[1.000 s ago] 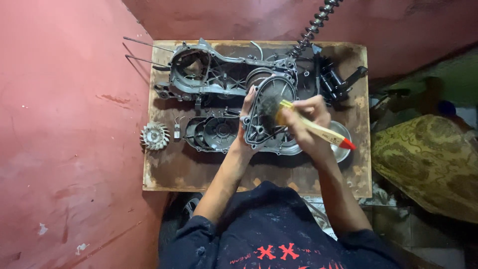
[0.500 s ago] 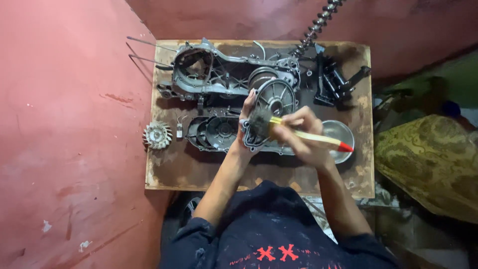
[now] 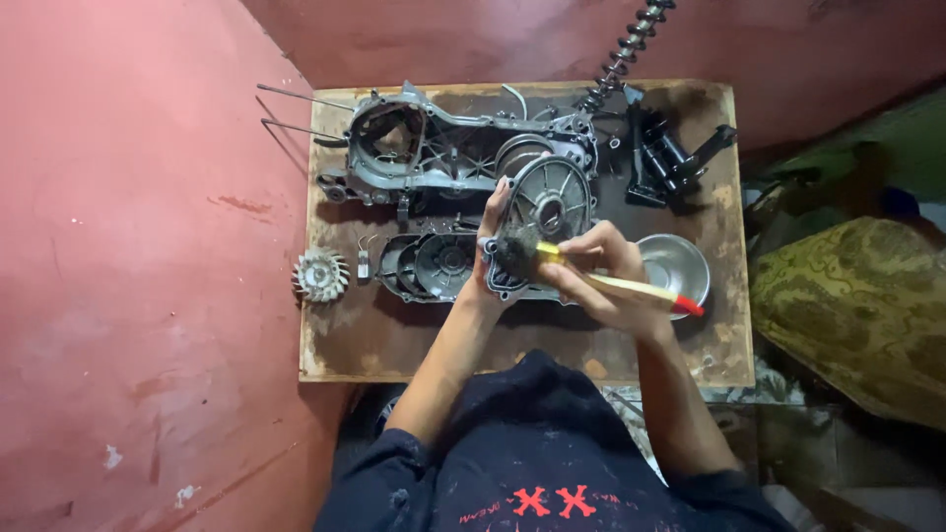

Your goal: The person cleans various disassembled engine components on a wooden workbench using a brush and a liquid from a metal bowl. They scrub the interior of a large engine casing and a separate circular metal cover, repeatedly dipping the brush into the bowl to apply the cleaning agent.

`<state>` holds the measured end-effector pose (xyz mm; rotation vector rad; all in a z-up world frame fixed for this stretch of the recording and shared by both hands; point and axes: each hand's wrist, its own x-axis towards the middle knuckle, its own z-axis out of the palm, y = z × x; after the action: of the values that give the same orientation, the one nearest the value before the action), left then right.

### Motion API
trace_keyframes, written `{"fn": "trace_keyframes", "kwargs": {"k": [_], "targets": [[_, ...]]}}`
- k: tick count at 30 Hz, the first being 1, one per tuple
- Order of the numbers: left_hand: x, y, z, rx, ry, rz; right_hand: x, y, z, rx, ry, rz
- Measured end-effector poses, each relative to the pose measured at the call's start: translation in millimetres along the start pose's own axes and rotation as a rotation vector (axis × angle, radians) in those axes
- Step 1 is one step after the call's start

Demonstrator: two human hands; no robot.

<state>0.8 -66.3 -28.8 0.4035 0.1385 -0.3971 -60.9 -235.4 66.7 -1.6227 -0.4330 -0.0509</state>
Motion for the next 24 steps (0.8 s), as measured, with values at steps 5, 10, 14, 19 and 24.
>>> {"fn": "trace_keyframes", "kwargs": {"k": [5, 10, 14, 19, 24], "targets": [[-2.3, 9.6, 11.7, 0.037, -0.088, -0.028, 13.0, -12.8, 14.7, -0.105, 0.299, 0.025], [-3.0, 11.7, 3.4, -0.104, -0.245, -0.052, 2.8, -3.9, 16.7, -0.227, 0.029, -0.119], [-5.2, 17.0, 9.1, 0.042, -0.147, -0.068, 0.1, -1.9, 24.8, -0.018, 0.286, 0.056], [-16.2, 21.1, 8.1, -0.19, -0.374, -0.202, -3.6, 9.3, 32.9, 0.166, 0.165, -0.033], [-16.3, 22.4, -2.0, -0.177, -0.198, -0.302, -13.7, 4.1, 38.7, -0.084, 0.192, 0.174]]}}
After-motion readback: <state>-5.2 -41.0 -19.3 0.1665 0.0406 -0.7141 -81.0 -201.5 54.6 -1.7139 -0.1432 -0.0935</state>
